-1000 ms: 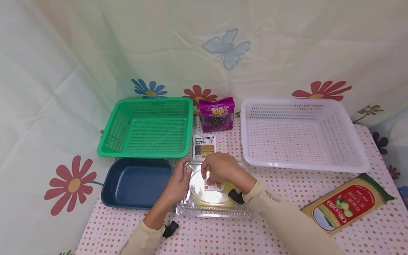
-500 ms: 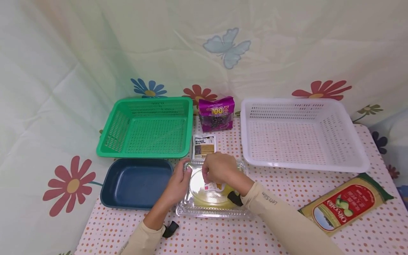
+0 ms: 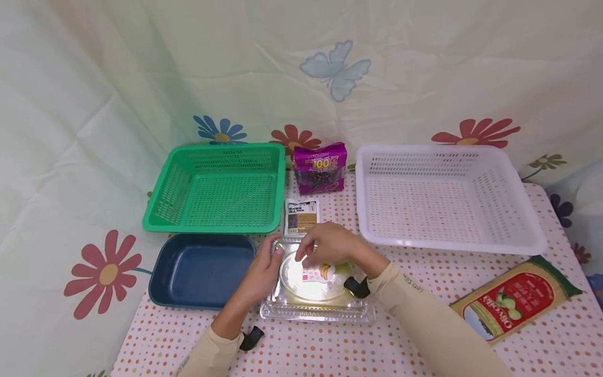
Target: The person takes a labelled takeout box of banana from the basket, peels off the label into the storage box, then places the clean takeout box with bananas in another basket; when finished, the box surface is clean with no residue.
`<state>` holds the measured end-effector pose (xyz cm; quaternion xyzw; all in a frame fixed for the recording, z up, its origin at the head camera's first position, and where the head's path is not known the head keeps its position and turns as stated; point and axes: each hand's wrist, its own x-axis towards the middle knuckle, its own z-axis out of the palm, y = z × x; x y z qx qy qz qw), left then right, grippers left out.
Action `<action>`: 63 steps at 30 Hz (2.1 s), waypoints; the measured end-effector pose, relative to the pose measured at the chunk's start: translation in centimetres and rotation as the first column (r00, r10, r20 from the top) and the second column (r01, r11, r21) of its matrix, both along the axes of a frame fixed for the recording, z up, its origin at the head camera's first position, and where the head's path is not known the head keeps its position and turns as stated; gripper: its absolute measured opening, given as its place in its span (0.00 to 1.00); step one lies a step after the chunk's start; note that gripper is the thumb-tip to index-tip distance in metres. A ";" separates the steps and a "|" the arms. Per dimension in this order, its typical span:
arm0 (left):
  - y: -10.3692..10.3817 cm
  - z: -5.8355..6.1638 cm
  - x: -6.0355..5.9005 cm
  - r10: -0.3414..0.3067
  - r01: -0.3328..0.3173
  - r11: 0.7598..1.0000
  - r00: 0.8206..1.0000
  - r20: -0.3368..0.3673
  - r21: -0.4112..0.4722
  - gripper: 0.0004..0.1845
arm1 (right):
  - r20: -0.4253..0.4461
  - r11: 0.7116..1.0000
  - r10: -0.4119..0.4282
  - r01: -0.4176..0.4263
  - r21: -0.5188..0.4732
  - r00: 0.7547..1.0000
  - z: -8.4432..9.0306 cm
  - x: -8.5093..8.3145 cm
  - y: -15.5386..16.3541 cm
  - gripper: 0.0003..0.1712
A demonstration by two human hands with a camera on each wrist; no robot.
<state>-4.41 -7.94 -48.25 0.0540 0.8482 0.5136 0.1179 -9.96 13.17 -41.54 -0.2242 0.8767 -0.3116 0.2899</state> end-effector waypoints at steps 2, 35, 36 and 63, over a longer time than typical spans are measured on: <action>-0.1 -0.1 0.0 -0.001 0.001 1.000 1.000 0.003 -0.003 0.25 | 0.024 0.999 0.013 -0.012 -0.037 1.000 -0.2 -0.3 0.1 0.07; -0.1 -0.2 0.0 -0.002 0.002 1.000 1.000 0.001 -0.008 0.25 | -0.191 0.986 0.000 0.031 0.164 0.982 -0.3 1.2 -1.3 0.12; 0.0 -0.2 0.0 -0.002 0.002 1.000 1.000 0.000 -0.005 0.25 | -0.199 0.986 0.003 0.030 0.163 0.980 -0.3 1.3 -1.3 0.12; -0.1 -0.1 0.0 -0.014 0.014 1.000 1.000 -0.011 -0.003 0.25 | -0.051 0.992 0.124 -0.124 0.017 0.991 0.1 -0.3 -0.3 0.09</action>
